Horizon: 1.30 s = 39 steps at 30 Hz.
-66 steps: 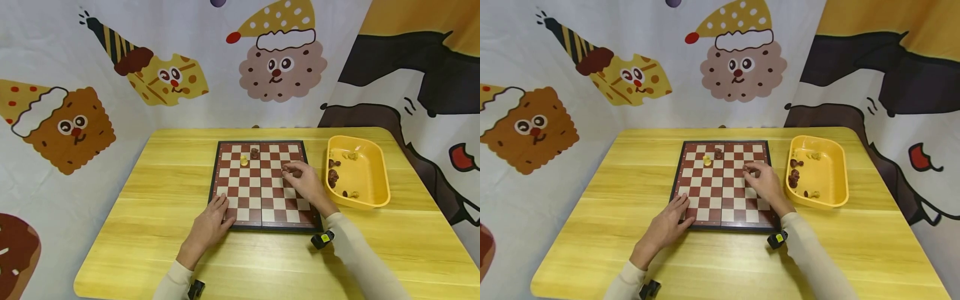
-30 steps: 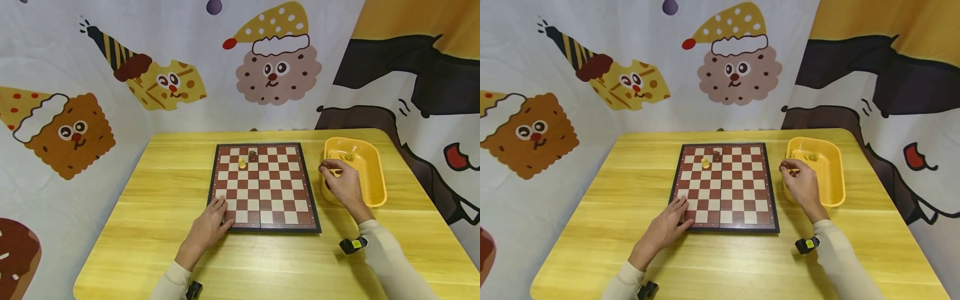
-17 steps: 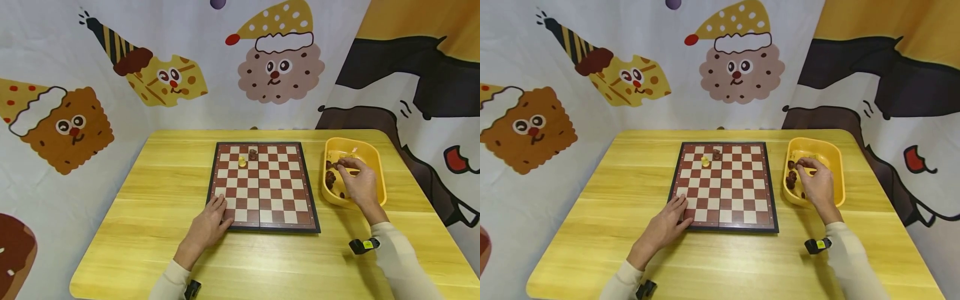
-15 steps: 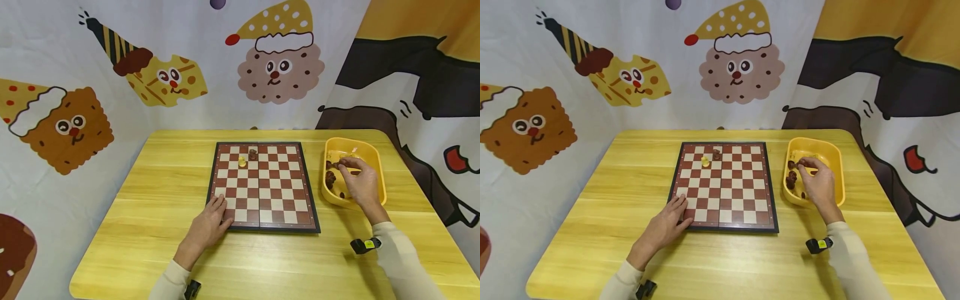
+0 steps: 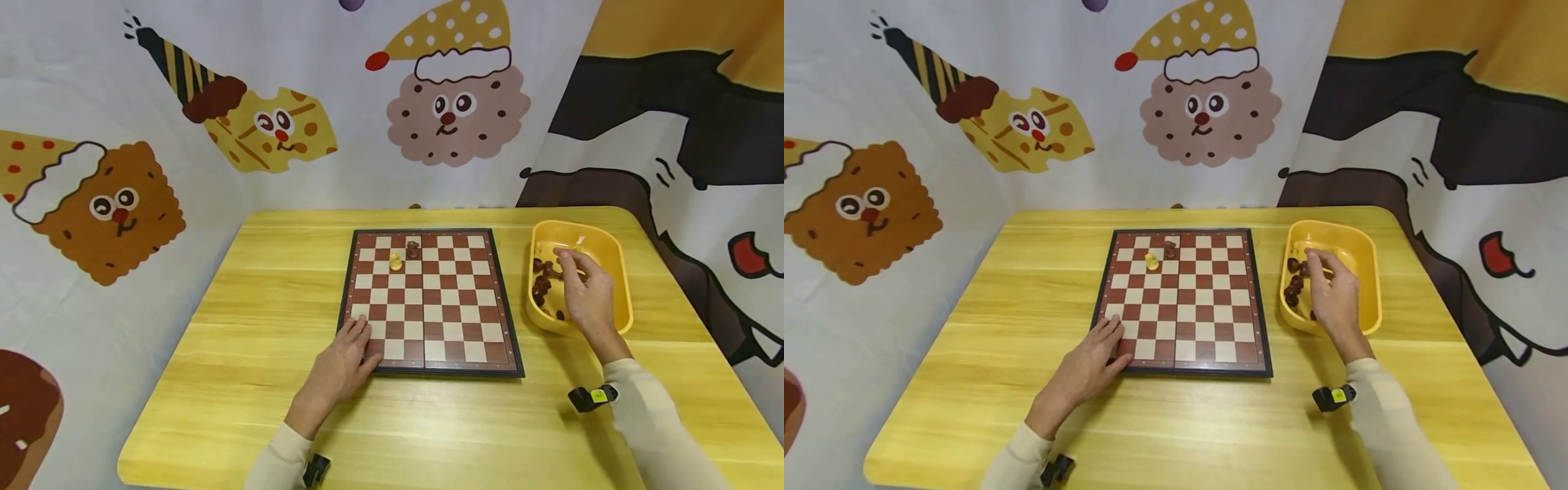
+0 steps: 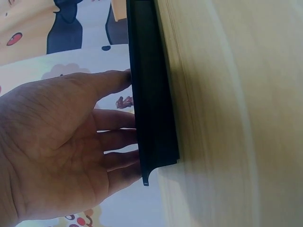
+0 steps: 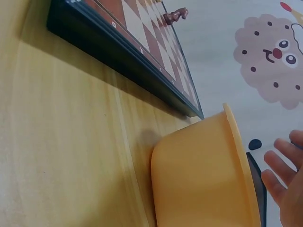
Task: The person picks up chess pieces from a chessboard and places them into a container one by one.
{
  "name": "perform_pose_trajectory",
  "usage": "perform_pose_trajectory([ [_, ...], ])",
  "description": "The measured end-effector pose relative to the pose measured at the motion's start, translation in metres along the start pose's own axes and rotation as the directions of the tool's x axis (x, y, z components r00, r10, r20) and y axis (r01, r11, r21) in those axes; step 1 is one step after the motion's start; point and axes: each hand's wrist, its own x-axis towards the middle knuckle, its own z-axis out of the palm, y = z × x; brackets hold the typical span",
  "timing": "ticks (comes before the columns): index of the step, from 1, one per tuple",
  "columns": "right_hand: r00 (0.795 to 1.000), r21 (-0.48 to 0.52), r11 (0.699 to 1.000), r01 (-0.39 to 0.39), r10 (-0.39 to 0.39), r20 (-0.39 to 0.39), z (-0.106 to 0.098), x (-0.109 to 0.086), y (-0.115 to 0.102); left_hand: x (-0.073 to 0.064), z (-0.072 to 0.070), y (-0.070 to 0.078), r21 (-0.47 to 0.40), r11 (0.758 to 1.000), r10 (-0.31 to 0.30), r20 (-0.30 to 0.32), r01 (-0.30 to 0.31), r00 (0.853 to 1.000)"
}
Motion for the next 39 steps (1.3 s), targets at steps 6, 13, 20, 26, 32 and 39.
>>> perform_pose_trajectory([
  [6, 0.998, -0.004, 0.999, 0.036, -0.036, 0.055, 0.0, -0.002, -0.007, -0.001, 0.0, 0.0, -0.002, 1.0, -0.003, -0.001, 0.003, 1.0],
  [13, 0.976, 0.046, 0.996, 0.076, -0.084, 0.202, 0.01, -0.001, -0.019, -0.001, -0.001, 0.0, -0.014, 1.0, -0.005, 0.012, 0.006, 1.0],
  [20, 0.955, 0.043, 0.99, 0.137, -0.144, 0.259, 0.027, 0.001, -0.025, 0.0, -0.002, -0.001, -0.017, 1.0, -0.007, 0.014, 0.007, 1.0],
  [26, 0.942, 0.047, 0.988, 0.146, -0.153, 0.3, 0.034, 0.0, -0.031, 0.0, -0.001, -0.002, -0.037, 0.999, -0.011, 0.012, 0.012, 1.0],
  [32, 0.93, 0.092, 0.986, 0.139, -0.162, 0.329, 0.042, 0.001, -0.039, 0.001, -0.001, -0.001, -0.06, 0.998, -0.017, 0.003, 0.017, 1.0],
  [39, 0.925, 0.124, 0.987, 0.105, -0.143, 0.353, 0.057, 0.006, -0.054, 0.001, -0.001, -0.002, -0.057, 0.998, -0.014, -0.021, 0.013, 1.0],
])
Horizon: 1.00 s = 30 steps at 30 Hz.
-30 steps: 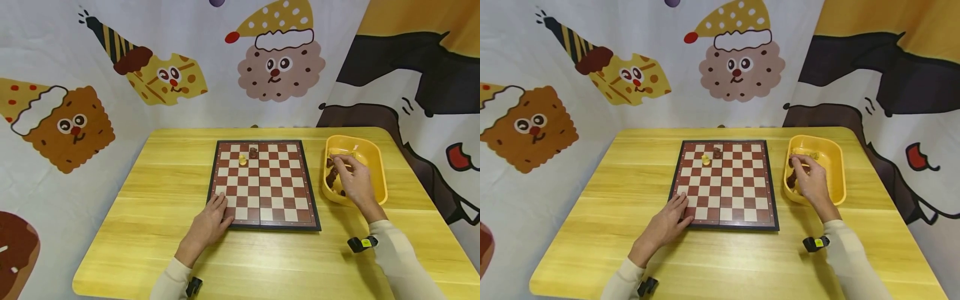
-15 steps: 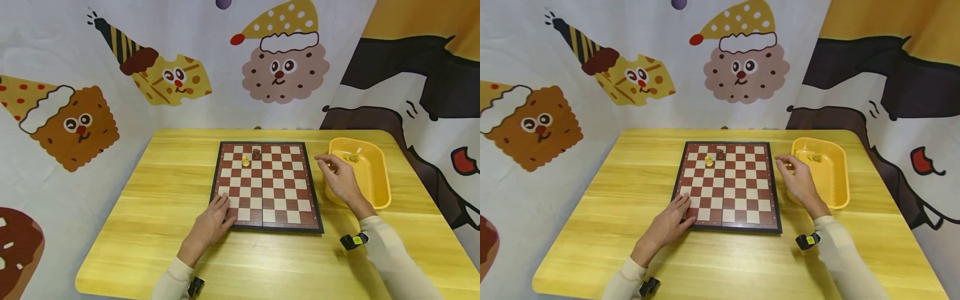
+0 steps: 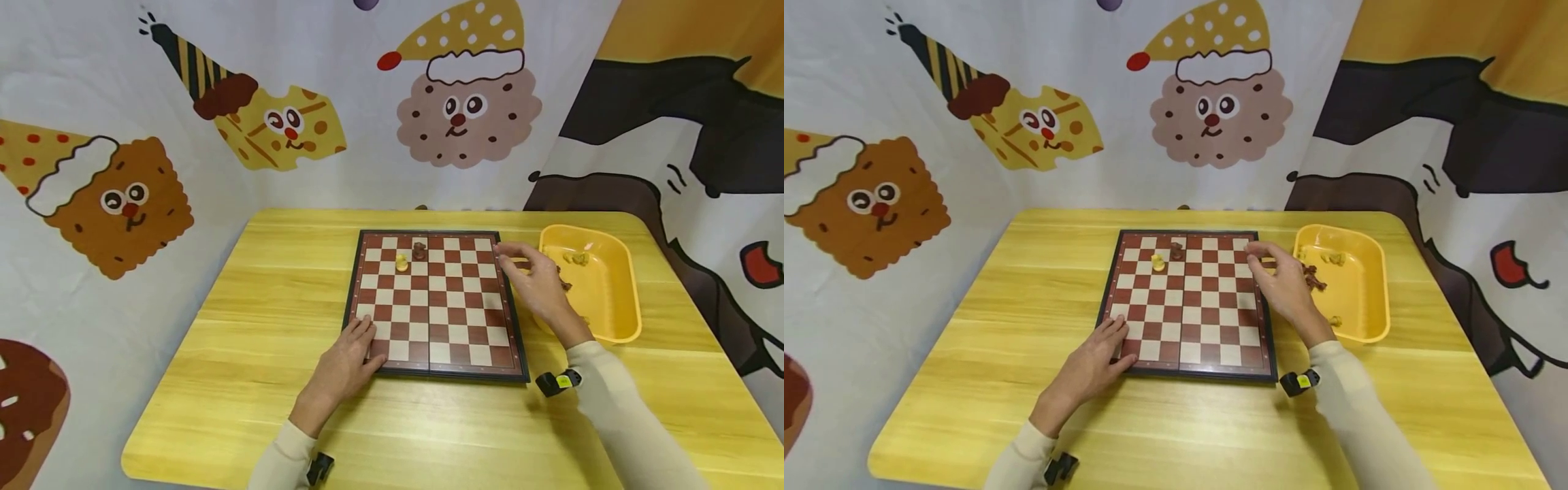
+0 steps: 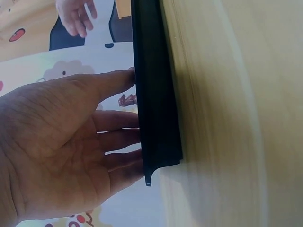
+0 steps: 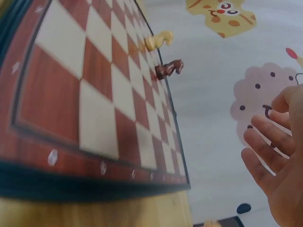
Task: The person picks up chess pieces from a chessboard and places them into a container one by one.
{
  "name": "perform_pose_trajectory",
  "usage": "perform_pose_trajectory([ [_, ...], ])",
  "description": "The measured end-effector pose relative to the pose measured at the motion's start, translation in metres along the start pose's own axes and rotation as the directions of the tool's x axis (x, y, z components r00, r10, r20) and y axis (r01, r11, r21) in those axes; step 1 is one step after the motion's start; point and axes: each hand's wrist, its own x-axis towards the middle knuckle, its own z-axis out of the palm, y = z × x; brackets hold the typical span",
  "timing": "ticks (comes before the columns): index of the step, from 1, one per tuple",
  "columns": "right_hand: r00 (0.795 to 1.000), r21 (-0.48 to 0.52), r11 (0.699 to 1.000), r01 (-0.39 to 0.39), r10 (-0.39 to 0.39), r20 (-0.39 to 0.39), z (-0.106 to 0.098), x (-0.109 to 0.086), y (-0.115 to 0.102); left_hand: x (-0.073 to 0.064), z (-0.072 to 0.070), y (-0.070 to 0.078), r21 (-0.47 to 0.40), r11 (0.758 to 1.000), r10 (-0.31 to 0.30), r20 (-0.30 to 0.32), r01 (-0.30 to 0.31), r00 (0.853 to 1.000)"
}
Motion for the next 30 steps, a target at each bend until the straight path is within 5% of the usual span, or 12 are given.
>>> perform_pose_trajectory([
  [15, 0.989, 0.026, 1.0, -0.016, 0.012, 0.15, 0.04, 0.034, -0.006, 0.003, 0.0, 0.001, -0.02, 1.0, -0.01, 0.037, 0.011, 0.999],
  [30, 0.981, 0.101, 0.994, -0.052, 0.031, 0.193, 0.077, 0.067, 0.007, 0.001, 0.0, -0.005, -0.005, 1.0, 0.0, 0.01, 0.0, 1.0],
])
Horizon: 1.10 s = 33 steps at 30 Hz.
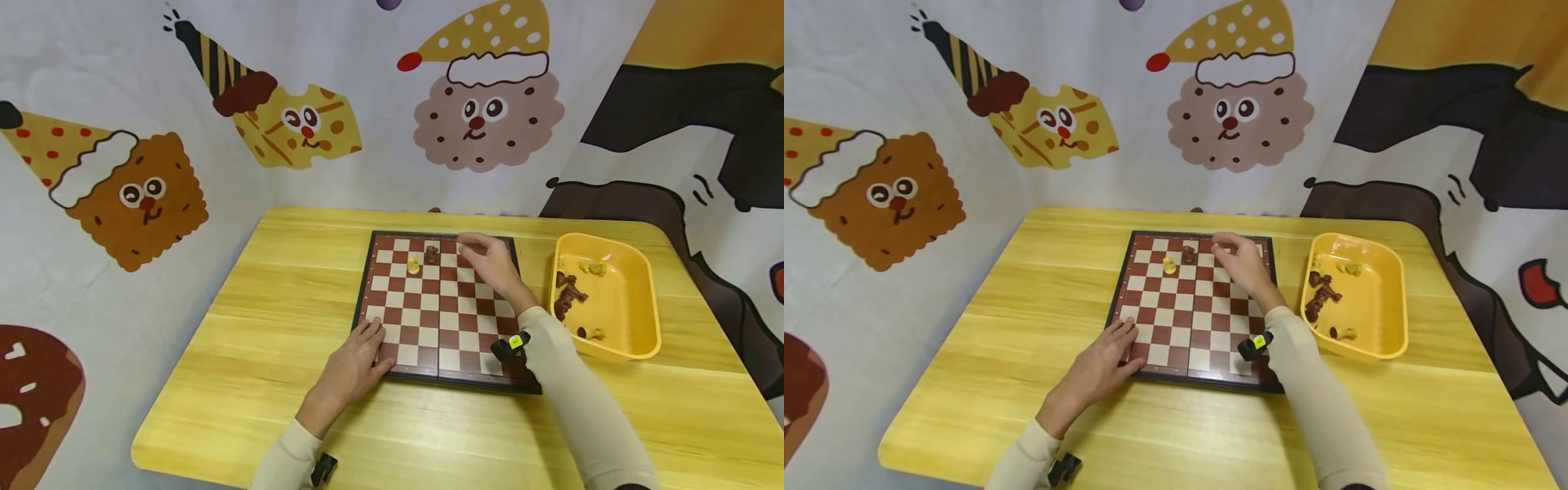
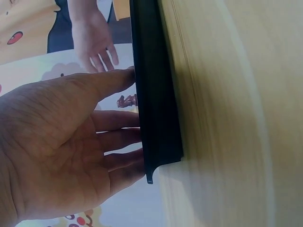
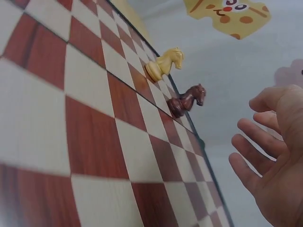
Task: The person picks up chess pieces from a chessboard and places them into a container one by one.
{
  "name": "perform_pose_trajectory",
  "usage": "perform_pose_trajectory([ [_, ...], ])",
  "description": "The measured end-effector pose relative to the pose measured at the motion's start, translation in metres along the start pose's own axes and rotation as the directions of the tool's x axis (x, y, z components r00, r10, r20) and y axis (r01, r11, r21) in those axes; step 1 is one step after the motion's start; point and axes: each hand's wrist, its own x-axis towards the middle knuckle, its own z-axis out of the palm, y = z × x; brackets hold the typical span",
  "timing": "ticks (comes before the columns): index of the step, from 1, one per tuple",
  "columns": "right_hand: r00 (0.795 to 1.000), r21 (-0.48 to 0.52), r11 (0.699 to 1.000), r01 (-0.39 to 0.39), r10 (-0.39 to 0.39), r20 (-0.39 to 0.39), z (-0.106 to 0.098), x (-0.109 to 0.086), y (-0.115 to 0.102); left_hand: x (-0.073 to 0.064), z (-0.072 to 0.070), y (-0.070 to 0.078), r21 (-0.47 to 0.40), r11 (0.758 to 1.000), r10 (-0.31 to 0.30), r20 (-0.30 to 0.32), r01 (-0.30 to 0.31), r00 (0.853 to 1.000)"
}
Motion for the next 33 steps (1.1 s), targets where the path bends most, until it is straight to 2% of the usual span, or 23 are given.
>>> perform_pose_trajectory([
  [7, 0.993, 0.053, 0.996, -0.076, 0.071, 0.093, 0.024, 0.022, 0.003, -0.001, -0.002, -0.002, 0.0, 1.0, 0.006, 0.005, -0.006, 1.0],
  [12, 0.992, -0.001, 0.998, -0.058, 0.058, 0.112, 0.036, 0.03, 0.01, -0.001, -0.003, -0.002, -0.001, 1.0, 0.008, 0.001, -0.008, 1.0],
  [18, 0.993, -0.056, 0.997, -0.049, 0.054, 0.102, 0.049, 0.034, 0.021, -0.001, -0.003, -0.001, 0.017, 1.0, 0.006, -0.003, -0.006, 1.0],
  [26, 0.998, -0.082, 0.996, 0.038, -0.034, 0.054, 0.054, 0.032, 0.024, 0.0, -0.003, -0.001, 0.025, 1.0, 0.002, -0.007, -0.002, 1.0],
  [33, 0.999, -0.068, 0.998, 0.004, -0.001, 0.048, 0.056, 0.027, 0.019, -0.003, -0.002, 0.0, 0.027, 1.0, -0.003, -0.006, 0.003, 1.0],
])
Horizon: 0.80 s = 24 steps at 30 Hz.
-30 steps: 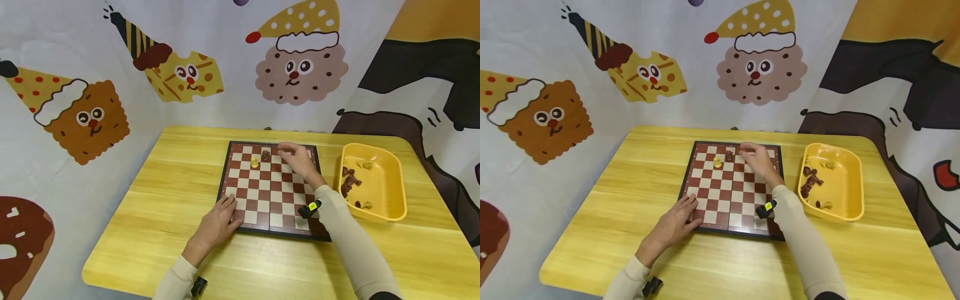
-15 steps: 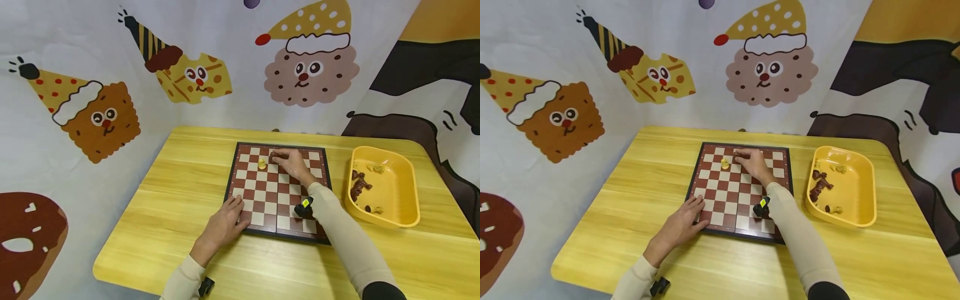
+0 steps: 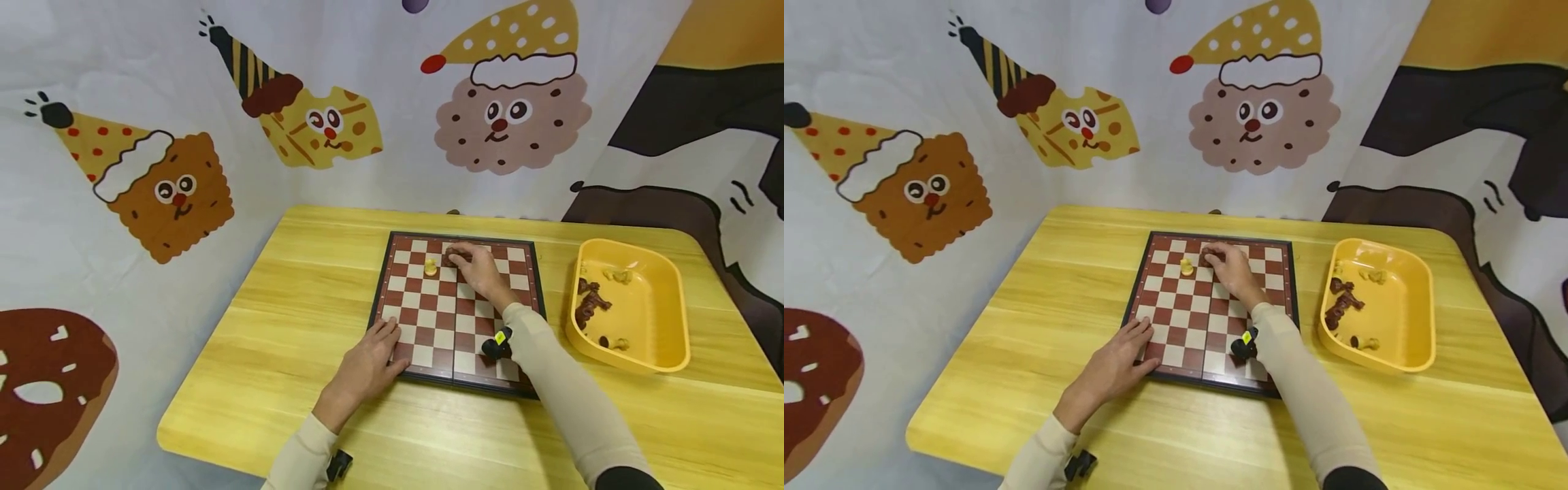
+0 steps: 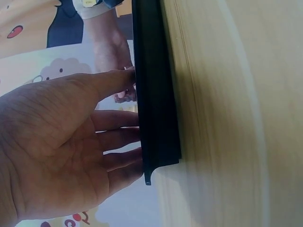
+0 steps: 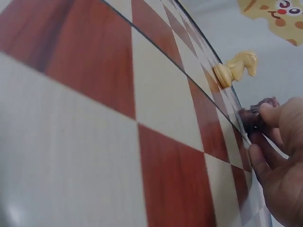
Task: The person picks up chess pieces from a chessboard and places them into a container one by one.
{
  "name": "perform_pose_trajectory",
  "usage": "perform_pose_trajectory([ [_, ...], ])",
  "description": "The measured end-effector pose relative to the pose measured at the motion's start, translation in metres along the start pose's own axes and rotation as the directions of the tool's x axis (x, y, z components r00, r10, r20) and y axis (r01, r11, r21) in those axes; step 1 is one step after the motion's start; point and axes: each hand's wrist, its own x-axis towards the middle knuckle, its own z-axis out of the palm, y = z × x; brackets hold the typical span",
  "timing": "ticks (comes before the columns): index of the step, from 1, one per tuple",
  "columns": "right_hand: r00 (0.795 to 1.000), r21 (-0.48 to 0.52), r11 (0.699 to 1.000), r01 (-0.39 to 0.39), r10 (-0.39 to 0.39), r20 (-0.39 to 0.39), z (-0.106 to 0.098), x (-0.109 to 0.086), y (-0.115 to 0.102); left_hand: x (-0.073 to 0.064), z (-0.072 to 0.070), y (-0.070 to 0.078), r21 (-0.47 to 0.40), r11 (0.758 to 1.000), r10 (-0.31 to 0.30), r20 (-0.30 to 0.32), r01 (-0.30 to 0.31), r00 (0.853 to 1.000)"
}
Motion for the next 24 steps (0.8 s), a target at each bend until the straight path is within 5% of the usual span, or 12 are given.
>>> perform_pose_trajectory([
  [7, 0.996, 0.055, 0.998, 0.02, -0.015, -0.093, -0.013, -0.006, -0.01, 0.001, 0.001, 0.003, -0.014, 1.0, -0.017, 0.017, 0.017, 1.0],
  [24, 0.995, 0.054, 0.998, -0.028, 0.032, -0.09, -0.026, -0.02, -0.012, -0.002, 0.0, 0.004, -0.022, 1.0, -0.007, 0.001, 0.007, 1.0],
])
